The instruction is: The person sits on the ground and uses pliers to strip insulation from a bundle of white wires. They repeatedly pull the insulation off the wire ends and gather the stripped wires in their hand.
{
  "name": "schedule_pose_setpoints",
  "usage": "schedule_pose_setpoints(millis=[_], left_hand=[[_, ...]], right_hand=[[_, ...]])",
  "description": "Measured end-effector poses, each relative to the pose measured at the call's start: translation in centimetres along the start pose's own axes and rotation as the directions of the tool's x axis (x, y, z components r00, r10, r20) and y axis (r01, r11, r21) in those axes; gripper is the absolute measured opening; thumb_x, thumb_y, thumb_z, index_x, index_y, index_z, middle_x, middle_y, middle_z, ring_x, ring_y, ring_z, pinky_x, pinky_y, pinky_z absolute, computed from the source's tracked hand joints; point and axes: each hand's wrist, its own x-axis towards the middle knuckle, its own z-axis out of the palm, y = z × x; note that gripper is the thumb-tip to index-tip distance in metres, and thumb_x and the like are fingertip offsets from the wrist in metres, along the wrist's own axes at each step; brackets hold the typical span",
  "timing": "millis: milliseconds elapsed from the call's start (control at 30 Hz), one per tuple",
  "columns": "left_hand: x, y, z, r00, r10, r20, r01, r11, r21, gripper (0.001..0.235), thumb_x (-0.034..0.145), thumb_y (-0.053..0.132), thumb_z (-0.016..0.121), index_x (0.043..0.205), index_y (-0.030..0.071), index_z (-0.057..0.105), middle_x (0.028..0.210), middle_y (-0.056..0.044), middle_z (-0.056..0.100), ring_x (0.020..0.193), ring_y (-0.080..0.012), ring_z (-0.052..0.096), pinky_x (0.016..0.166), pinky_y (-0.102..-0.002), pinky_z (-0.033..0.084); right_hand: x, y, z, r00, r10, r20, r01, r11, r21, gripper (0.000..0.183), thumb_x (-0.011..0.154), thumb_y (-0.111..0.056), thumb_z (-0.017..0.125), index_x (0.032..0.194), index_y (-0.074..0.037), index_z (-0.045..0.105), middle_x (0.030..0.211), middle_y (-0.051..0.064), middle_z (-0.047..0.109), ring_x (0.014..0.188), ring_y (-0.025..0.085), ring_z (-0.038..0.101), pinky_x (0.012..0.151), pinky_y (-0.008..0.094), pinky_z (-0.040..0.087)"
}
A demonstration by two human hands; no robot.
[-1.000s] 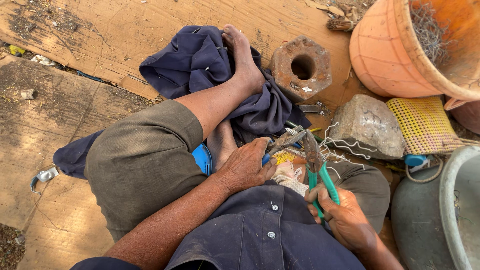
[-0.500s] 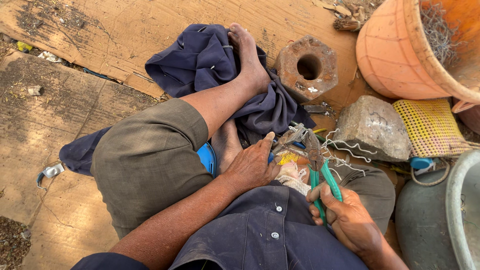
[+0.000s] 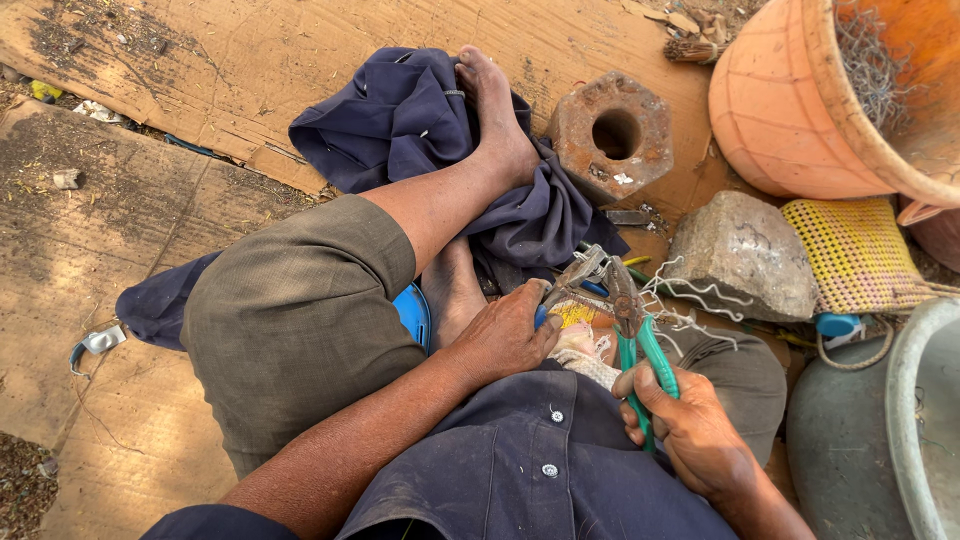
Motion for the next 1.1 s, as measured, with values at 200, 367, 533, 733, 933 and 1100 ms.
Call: schedule_pose_setpoints(millis=[200,367,533,733,933,1100], left_hand=[[0.3,0.4,0.3,0.982,-0.188,0.031,0.190,0.979,-0.073,0.050,0.091,0.033,0.065,0.119,-0.007,0.056,0.095,-0.032,0.070,0.092,-0.0414,0.073,0.086,-0.049,0.055],[1.3,-1.0,2.1,0.953,-0.304,0.004,0.302,0.946,-0.121,0.043,0.087,0.031,0.066,0.107,-0.007,0.061,0.097,-0.031,0.069,0.094,-0.0412,0.070,0.087,-0.049,0.054],[2.3,-3.2,4.3,0.956,-0.282,0.077,0.282,0.818,-0.501,0.026,0.087,0.021,0.066,0.084,-0.004,0.062,0.079,-0.025,0.064,0.070,-0.0313,0.062,0.064,-0.044,0.048],[2.5,-2.9,3.3,0.814,-0.252,0.524,0.537,-0.018,-0.843,0.017,0.092,0.014,0.060,0.077,0.010,0.051,0.065,-0.003,0.047,0.049,-0.0100,0.044,0.039,-0.030,0.037],[1.0,-1.4,0.1,0.785,-0.105,0.610,0.607,-0.064,-0.792,0.005,0.092,0.010,0.057,0.092,0.012,0.053,0.070,-0.001,0.049,0.052,-0.0091,0.044,0.043,-0.027,0.038],[0.1,-1.2,-0.9,0.771,0.255,0.583,0.599,0.019,-0.800,0.014,0.091,0.005,0.060,0.104,0.001,0.061,0.076,-0.002,0.052,0.059,-0.0095,0.046,0.051,-0.023,0.038]], right_hand=[[0.7,0.3,0.3,0.998,-0.017,-0.052,0.009,0.990,-0.144,0.035,0.098,-0.030,0.061,0.091,0.003,0.067,0.072,0.011,0.058,0.062,0.018,0.052,0.057,0.032,0.043],[1.3,0.1,1.6,0.971,-0.184,-0.155,0.044,0.769,-0.638,0.032,0.095,-0.033,0.067,0.093,-0.001,0.067,0.078,0.014,0.064,0.070,0.024,0.060,0.066,0.039,0.048],[2.1,0.8,2.2,0.914,-0.403,-0.041,0.185,0.504,-0.843,0.029,0.090,-0.027,0.070,0.096,0.001,0.064,0.094,0.019,0.062,0.089,0.036,0.060,0.078,0.047,0.046],[5.8,2.8,0.7,0.962,-0.255,-0.096,0.099,0.654,-0.750,0.028,0.089,-0.027,0.071,0.092,0.001,0.069,0.075,0.018,0.070,0.070,0.027,0.064,0.071,0.043,0.051],[7.6,2.9,-5.1,0.957,-0.291,-0.011,0.199,0.679,-0.706,0.025,0.086,-0.026,0.074,0.094,-0.002,0.073,0.074,0.011,0.068,0.066,0.018,0.058,0.065,0.038,0.051],[7.6,1.3,-11.1,0.921,-0.389,-0.017,0.194,0.495,-0.847,0.029,0.087,-0.023,0.077,0.103,-0.001,0.070,0.078,0.013,0.066,0.074,0.021,0.060,0.072,0.036,0.052]])
